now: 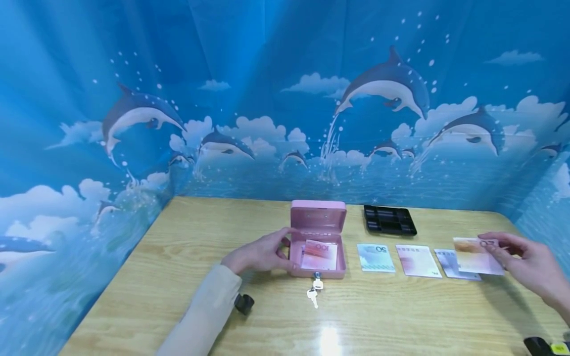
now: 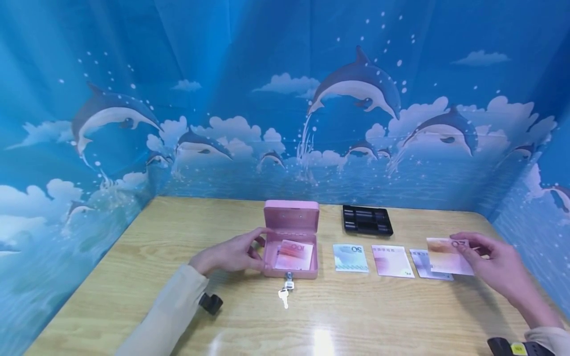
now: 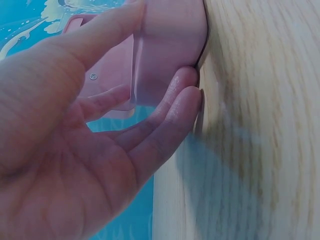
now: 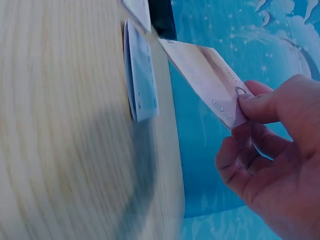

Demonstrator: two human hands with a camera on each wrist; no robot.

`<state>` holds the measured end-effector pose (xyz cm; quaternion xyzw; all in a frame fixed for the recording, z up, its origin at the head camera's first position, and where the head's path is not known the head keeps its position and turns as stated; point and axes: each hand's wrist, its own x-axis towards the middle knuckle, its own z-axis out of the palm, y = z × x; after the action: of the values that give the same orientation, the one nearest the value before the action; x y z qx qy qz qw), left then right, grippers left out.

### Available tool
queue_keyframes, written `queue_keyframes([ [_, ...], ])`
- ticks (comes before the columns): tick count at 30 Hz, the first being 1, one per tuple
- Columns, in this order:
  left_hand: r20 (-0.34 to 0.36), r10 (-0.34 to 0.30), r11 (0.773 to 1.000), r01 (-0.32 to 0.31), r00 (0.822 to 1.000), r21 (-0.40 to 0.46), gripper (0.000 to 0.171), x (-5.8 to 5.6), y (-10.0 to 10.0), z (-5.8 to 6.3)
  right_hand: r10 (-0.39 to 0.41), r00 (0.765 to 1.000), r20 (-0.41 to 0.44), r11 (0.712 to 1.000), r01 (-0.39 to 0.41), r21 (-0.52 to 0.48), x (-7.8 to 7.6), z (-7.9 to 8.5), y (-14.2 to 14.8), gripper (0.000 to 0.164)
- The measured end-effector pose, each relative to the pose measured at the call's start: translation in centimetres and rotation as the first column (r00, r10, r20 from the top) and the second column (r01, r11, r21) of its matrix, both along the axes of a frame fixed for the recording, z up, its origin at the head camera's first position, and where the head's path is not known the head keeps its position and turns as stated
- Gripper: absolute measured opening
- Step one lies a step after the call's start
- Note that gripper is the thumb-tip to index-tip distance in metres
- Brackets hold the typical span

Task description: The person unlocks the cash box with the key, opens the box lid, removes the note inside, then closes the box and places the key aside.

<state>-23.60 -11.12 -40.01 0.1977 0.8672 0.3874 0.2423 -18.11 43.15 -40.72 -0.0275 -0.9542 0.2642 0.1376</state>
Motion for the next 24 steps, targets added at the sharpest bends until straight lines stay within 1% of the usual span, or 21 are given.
queue_keyframes([
  [4, -0.002, -0.004, 1.0, 0.004, 1.0, -0.001, 0.09, 0.0, 0.0, 0.1, 0.002, 1.0, 0.01, 1.0, -0.002, 0.024, -0.5, -0.4, 0.8, 0.027],
  [9, -0.008, -0.009, 1.0, 0.009, 1.0, -0.005, 0.09, -0.1, 0.0, 0.0, -0.019, 1.0, 0.012, 0.998, 0.018, 0.058, -0.9, -0.7, 2.0, 0.024],
  [14, -0.015, -0.011, 1.0, 0.011, 1.0, -0.015, 0.09, -0.1, 0.0, 0.0, 0.019, 0.999, -0.045, 0.997, -0.016, 0.072, -1.0, -1.0, 3.1, 0.016],
  [17, -0.009, -0.01, 1.0, 0.01, 1.0, -0.006, 0.09, 0.0, 0.0, 0.1, 0.031, 0.996, -0.083, 0.996, -0.023, 0.09, -1.1, -1.2, 3.6, 0.011],
  [21, -0.001, -0.006, 1.0, 0.006, 1.0, 0.003, 0.091, 0.0, -0.1, 0.1, 0.04, 0.991, -0.126, 0.992, -0.025, 0.12, -1.2, -1.6, 4.1, 0.012],
  [24, -0.004, -0.007, 1.0, 0.007, 1.0, -0.001, 0.091, 0.0, 0.0, 0.0, 0.066, 0.985, -0.162, 0.991, -0.045, 0.127, -1.4, -1.9, 4.6, 0.011],
])
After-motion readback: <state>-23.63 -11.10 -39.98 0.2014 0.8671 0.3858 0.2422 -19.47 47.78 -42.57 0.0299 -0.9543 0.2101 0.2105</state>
